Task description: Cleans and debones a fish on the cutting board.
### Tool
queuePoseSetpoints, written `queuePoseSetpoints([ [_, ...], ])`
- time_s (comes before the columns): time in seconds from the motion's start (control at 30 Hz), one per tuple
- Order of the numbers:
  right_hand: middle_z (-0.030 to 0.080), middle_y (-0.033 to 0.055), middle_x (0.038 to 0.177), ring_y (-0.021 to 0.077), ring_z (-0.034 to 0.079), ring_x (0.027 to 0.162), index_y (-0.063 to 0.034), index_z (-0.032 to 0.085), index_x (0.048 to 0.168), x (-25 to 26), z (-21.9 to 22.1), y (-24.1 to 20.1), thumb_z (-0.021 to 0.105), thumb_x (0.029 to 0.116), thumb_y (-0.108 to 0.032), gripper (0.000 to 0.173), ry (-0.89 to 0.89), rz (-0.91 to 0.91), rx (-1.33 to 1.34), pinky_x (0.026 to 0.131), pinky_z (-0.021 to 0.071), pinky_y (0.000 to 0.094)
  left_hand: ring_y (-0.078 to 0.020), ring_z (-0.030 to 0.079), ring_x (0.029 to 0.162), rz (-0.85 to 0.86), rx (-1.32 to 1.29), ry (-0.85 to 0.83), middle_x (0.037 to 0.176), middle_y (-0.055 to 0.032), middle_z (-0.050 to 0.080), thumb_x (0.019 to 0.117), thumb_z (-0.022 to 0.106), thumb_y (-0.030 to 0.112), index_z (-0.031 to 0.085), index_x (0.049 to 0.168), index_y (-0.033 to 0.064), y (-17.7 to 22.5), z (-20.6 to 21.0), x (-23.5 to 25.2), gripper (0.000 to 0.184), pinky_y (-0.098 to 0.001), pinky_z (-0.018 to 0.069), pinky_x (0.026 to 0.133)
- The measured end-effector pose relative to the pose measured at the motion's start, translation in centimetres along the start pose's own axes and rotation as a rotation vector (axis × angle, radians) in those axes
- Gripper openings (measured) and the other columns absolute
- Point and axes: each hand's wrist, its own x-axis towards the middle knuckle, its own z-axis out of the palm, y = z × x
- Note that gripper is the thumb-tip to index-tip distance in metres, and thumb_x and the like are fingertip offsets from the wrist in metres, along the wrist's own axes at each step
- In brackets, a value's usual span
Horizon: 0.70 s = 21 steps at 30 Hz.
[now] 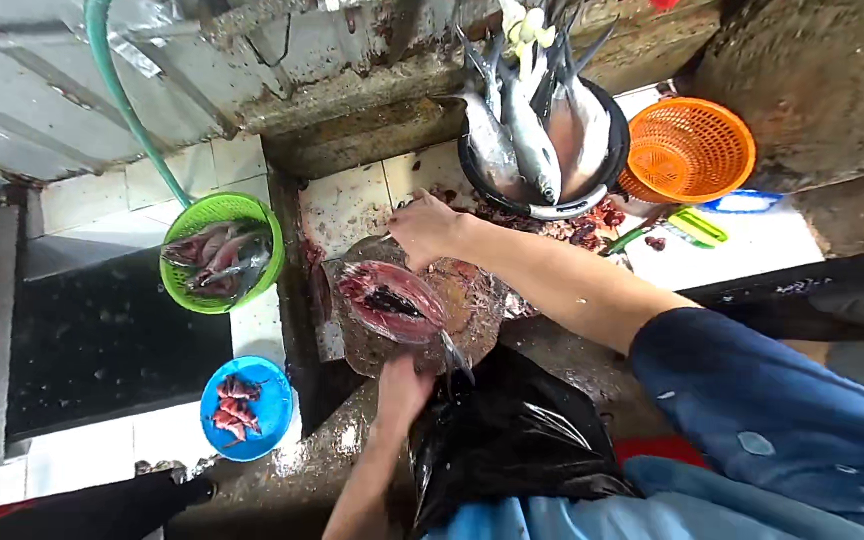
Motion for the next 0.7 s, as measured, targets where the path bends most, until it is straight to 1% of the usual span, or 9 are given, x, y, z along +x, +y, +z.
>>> queuePoseSetpoints([
  [0.07,0.069,0.0167,0.116,0.0388,0.066,0.106,-0.0086,0.067,0.122,-1.6,1.9,0.9,0.075,0.0779,-0.051,0.061,0.096,0.086,0.092,0.098,0.0439,0.0694,-0.0352,0.056,0.133,0.144,0.116,0.186,0.138,-0.0186,0.063,0.102,0.059,0.043,0.06,0.143,0.0084,0.3,-1.3,5.3,0.053,-0.0547,0.0447,0.113],
  [0.13,0.071,0.0168,0.112,0.0392,0.068,0.101,-0.0106,0.067,0.122,-4.4,4.4,2.2,0.073,0.0793,-0.05,0.058,0.154,0.172,0.164,0.09,0.0492,0.0681,-0.035,0.037,0.149,0.258,0.29,0.261,0.155,-0.0146,0.05,0.1035,0.055,0.037,0.049,0.153,0.0089,-1.4,-1.2,11.9,0.057,-0.056,0.0263,0.124],
  [0.2,0.072,0.015,0.109,0.0375,0.07,0.097,-0.0122,0.068,0.119,-7.9,7.9,3.3,0.071,0.0797,-0.049,0.054,0.172,0.235,0.222,0.083,0.0522,0.0652,-0.0314,0.032,0.153,0.386,0.443,0.256,0.158,-0.0088,0.048,0.106,0.05,0.041,0.052,0.151,0.0131,-3.0,-0.2,15.8,0.054,-0.0564,0.0159,0.127],
  [0.3,0.072,0.0119,0.104,0.0343,0.07,0.092,-0.014,0.07,0.113,-13.9,13.3,5.0,0.072,0.0782,-0.05,0.05,0.208,0.335,0.331,0.078,0.0547,0.0634,-0.0286,0.027,0.155,0.642,0.587,0.132,0.157,-0.0056,0.05,0.1065,0.047,0.043,0.059,0.145,0.0132,-3.1,2.0,14.5,0.05,-0.0574,0.0104,0.129],
  [0.37,0.072,0.0123,0.103,0.0348,0.07,0.091,-0.0133,0.07,0.113,-17.3,15.9,5.5,0.074,0.078,-0.047,0.049,0.201,0.41,0.407,0.076,0.0544,0.0641,-0.0272,0.02,0.158,0.725,0.626,0.017,0.161,-0.005,0.044,0.11,0.034,0.048,0.054,0.15,0.0127,-3.7,3.3,13.3,0.057,-0.0574,0.0056,0.129],
  [0.47,0.071,0.014,0.105,0.0359,0.069,0.095,-0.0114,0.069,0.118,-20.3,17.9,6.1,0.073,0.0816,-0.047,0.051,0.144,0.498,0.478,0.081,0.0527,0.0644,-0.0281,0.02,0.158,0.585,0.647,0.119,0.161,0.0003,0.044,0.1108,0.033,0.045,0.051,0.153,0.0197,-4.8,1.0,14.7,0.052,-0.0606,0.0036,0.128],
  [0.6,0.071,0.0136,0.105,0.0354,0.069,0.097,-0.0112,0.069,0.121,-22.2,19.5,6.0,0.069,0.0835,-0.046,0.051,0.135,0.558,0.515,0.084,0.0528,0.0639,-0.0363,0.027,0.155,0.315,0.635,0.404,0.155,-0.0028,0.053,0.1093,0.033,0.049,0.061,0.143,0.0187,-8.1,-4.2,18.6,0.054,-0.0672,0.0052,0.125],
  [0.63,0.072,0.0138,0.106,0.0356,0.069,0.097,-0.0106,0.068,0.122,-22.3,19.7,5.9,0.068,0.0837,-0.045,0.051,0.159,0.568,0.514,0.084,0.0529,0.0637,-0.0366,0.03,0.153,0.223,0.574,0.494,0.154,-0.0057,0.054,0.1092,0.036,0.048,0.06,0.144,0.0152,-8.8,-5.3,18.2,0.054,-0.0652,0.0081,0.126],
  [0.7,0.072,0.0148,0.105,0.0354,0.069,0.096,-0.0088,0.067,0.123,-22.1,20.0,5.3,0.068,0.088,-0.041,0.048,0.248,0.557,0.505,0.085,0.0537,0.062,-0.0423,0.043,0.144,-0.077,0.253,0.696,0.146,-0.0186,0.057,0.1052,0.051,0.043,0.054,0.146,0.0051,-9.3,-6.3,15.4,0.056,-0.0625,0.0277,0.121],
])
